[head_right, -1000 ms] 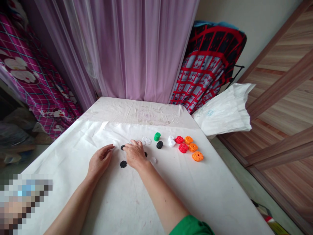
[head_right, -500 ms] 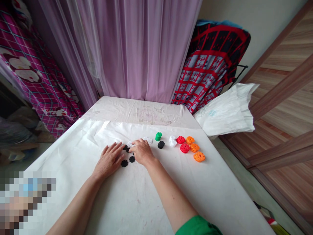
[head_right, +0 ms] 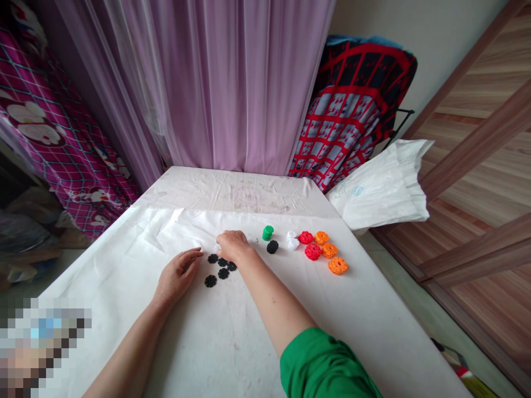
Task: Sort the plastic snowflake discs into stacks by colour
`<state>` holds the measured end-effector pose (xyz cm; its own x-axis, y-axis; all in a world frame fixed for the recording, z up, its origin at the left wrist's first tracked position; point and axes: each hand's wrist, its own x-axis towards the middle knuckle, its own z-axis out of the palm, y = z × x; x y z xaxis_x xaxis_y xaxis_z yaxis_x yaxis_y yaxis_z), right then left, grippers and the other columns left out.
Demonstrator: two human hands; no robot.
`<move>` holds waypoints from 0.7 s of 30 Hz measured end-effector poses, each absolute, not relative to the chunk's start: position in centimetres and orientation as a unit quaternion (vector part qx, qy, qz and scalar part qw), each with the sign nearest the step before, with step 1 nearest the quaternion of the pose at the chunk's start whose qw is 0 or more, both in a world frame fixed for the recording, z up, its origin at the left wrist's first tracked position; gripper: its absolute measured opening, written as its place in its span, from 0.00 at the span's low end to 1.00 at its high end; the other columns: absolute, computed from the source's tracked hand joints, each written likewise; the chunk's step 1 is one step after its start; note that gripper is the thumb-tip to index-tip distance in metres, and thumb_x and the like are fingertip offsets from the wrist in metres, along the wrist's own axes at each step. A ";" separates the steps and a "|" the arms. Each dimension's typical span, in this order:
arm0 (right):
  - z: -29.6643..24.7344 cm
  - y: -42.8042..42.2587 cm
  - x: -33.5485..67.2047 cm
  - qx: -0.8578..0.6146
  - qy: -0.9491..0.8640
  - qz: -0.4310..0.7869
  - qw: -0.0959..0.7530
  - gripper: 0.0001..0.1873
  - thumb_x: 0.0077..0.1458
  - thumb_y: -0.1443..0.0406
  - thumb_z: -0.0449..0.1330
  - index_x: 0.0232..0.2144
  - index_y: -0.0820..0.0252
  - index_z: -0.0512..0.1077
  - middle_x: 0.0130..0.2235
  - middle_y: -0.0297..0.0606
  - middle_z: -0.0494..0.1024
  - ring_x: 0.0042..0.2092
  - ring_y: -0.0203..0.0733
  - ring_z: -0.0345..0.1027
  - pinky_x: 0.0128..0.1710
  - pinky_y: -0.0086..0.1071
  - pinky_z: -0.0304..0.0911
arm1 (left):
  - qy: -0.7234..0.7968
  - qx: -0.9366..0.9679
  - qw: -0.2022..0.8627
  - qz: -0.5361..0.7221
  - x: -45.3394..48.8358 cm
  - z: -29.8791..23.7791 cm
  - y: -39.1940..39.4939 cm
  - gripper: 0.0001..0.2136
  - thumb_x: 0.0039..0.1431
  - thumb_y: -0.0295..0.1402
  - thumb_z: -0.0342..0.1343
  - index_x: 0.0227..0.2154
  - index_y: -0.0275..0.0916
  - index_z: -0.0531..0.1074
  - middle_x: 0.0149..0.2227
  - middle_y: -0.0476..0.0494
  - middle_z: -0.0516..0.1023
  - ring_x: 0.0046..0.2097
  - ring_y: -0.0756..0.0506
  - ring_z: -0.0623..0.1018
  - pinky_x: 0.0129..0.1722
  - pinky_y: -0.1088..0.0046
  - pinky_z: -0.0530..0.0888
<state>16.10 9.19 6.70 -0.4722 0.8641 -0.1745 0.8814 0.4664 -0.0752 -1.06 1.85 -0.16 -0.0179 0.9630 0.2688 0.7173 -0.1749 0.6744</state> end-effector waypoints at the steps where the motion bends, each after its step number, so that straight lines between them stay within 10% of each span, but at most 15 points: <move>1: 6.8 9.3 15.9 0.514 0.852 -0.081 0.065 0.15 0.56 0.61 0.60 0.45 0.53 0.78 0.50 0.40 0.80 0.50 0.45 0.73 0.46 0.33 0.64 | 0.631 0.657 0.181 0.371 -1.2 -0.3 1.9 0.16 0.60 0.38 0.47 0.41 0.44 0.78 0.51 0.45 0.80 0.52 0.43 0.79 0.54 0.62 0.74; 13: 6.4 9.0 15.4 0.518 0.851 -0.081 0.026 0.19 0.52 0.62 0.62 0.47 0.58 0.74 0.48 0.43 0.80 0.50 0.47 0.73 0.47 0.34 0.63 | 0.640 0.637 0.187 0.386 -1.5 -0.5 2.1 0.16 0.57 0.39 0.49 0.43 0.45 0.78 0.46 0.47 0.82 0.47 0.44 0.81 0.50 0.65 0.77; 21: 6.0 6.9 26.0 0.635 0.699 -0.107 -0.312 0.12 0.50 0.64 0.59 0.38 0.57 0.76 0.42 0.39 0.80 0.38 0.40 0.72 0.41 0.33 0.65 | 0.642 0.650 0.164 0.373 -1.6 -0.5 2.2 0.16 0.58 0.40 0.48 0.42 0.45 0.78 0.47 0.47 0.82 0.47 0.43 0.81 0.48 0.66 0.78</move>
<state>26.01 6.93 5.99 0.0007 0.9539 0.3002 0.8205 0.1711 -0.5455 -1.65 2.17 -0.46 -0.1026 0.9563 0.2737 0.7120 -0.1216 0.6916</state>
